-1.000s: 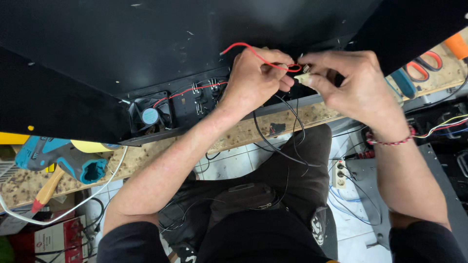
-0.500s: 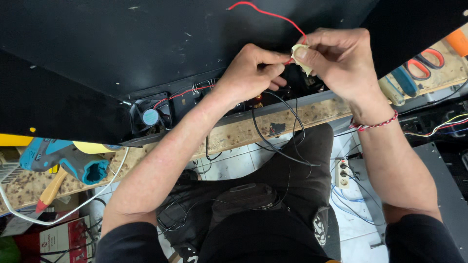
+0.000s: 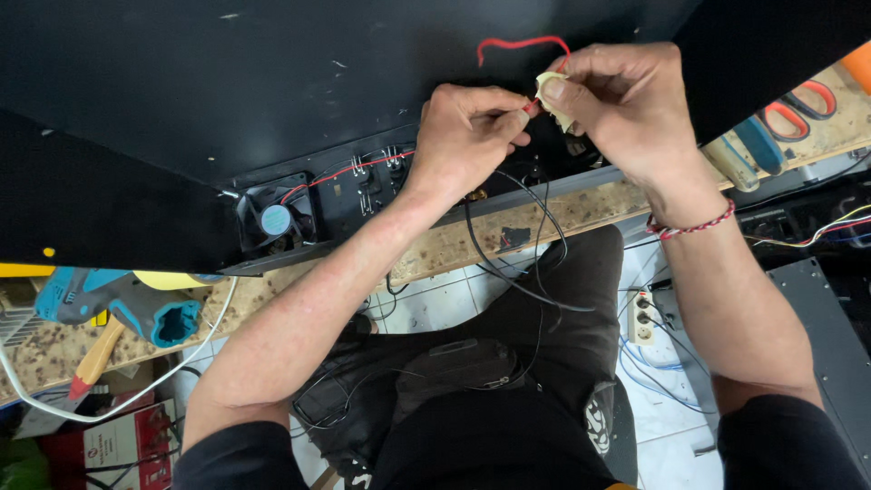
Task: The person connects red and black wires to a circuit board inside an open electronic device. They then tear a piece of yellow tape and wrap it around the connected wires to secure the joint.
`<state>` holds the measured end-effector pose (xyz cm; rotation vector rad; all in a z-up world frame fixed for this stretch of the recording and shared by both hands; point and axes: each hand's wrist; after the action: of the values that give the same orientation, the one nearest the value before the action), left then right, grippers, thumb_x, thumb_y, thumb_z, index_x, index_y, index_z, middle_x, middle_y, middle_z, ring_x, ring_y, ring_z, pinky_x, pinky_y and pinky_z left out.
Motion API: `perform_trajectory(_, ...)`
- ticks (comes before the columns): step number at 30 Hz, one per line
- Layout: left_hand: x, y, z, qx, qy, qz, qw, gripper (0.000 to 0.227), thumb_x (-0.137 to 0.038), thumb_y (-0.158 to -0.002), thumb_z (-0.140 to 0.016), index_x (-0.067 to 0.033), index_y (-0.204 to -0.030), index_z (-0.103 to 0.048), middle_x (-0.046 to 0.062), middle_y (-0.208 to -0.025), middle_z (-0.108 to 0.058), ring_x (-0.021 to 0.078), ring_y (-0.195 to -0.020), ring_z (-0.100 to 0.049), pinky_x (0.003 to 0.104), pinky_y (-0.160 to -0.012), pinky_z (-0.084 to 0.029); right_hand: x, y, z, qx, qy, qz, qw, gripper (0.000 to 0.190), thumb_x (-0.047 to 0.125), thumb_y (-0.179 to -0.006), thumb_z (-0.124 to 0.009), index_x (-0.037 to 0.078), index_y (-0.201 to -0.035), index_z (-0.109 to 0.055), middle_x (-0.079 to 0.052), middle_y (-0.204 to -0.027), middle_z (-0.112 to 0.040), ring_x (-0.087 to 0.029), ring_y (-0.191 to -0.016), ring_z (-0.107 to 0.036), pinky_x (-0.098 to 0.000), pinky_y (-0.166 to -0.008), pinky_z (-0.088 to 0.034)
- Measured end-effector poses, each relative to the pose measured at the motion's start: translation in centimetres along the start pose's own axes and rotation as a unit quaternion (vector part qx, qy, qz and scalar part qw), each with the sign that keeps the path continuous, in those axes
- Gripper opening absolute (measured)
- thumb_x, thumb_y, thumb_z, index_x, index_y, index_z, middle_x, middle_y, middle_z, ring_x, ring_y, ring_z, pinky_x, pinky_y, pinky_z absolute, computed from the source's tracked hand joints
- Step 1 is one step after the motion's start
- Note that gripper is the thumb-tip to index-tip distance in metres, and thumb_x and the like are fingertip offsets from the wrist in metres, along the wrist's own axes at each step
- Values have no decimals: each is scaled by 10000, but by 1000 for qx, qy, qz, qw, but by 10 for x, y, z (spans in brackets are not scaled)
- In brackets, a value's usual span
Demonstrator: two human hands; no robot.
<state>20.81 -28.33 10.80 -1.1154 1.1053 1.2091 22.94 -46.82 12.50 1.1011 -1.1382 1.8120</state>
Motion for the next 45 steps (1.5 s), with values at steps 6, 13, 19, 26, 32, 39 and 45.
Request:
perform_trajectory(6,1,3,0,-9,-34,-48,998,159,-38,-909,-649,-54,-894,-807,78,-918,-830,197,-696,-848,172,-528,-613,5,8,5,-3,141,33,989,172,-56,-1026,-733,-52,-1198,-728,-92,-1003,-659,-97,-819,-588,-204,-669,-459)
perform_trajectory(13,1,3,-2,-20,-38,-55,998,203,65,-877,-615,-34,-896,-792,51,-837,-809,172,-645,-834,177,-510,-611,11,10,-1,45,205,104,972,216,-41,-934,-784,-60,-1144,-736,-103,-957,-763,-141,-798,-702,-264,-731,-501)
perform_trajectory(19,-2,7,-2,-18,-39,-62,997,421,93,-806,-589,-49,-1184,-711,134,-895,-836,126,-639,-809,198,-678,-670,9,13,-3,39,241,122,962,180,-56,-910,-754,-32,-1088,-746,-95,-910,-761,-148,-750,-667,-280,-695,-479)
perform_trajectory(26,-4,9,2,16,-94,-128,987,270,45,-820,-684,10,-1083,-632,64,-914,-838,110,-784,-819,229,-727,-655,0,21,-2,15,289,227,930,56,-98,-1003,-796,-75,-1049,-772,-181,-999,-773,-242,-720,-659,-335,-714,-535)
perform_trajectory(32,3,7,2,5,-90,-141,986,131,60,-817,-599,-21,-916,-574,77,-869,-830,140,-720,-811,240,-664,-620,-2,22,-2,29,293,288,911,29,-87,-1072,-769,-93,-1084,-744,-225,-1022,-763,-352,-870,-738,-407,-795,-577)
perform_trajectory(39,6,5,3,-8,-156,-182,971,88,47,-787,-583,-34,-821,-578,29,-803,-813,204,-764,-787,290,-614,-500,7,22,-2,48,343,328,879,69,-48,-1110,-731,-112,-1134,-721,-197,-960,-740,-349,-789,-686,-430,-770,-564)
perform_trajectory(45,5,4,3,5,-139,-179,974,167,72,-760,-612,-40,-830,-511,32,-824,-830,172,-726,-794,273,-607,-518,8,22,-1,47,382,348,855,78,-62,-1113,-703,-33,-1129,-774,-159,-920,-691,-328,-730,-631,-411,-685,-512)
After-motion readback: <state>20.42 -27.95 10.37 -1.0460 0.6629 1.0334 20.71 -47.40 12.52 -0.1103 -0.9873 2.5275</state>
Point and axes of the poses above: each hand's wrist, its own y-axis away from the middle knuckle, its own z-axis out of the back of the hand, x = y × z
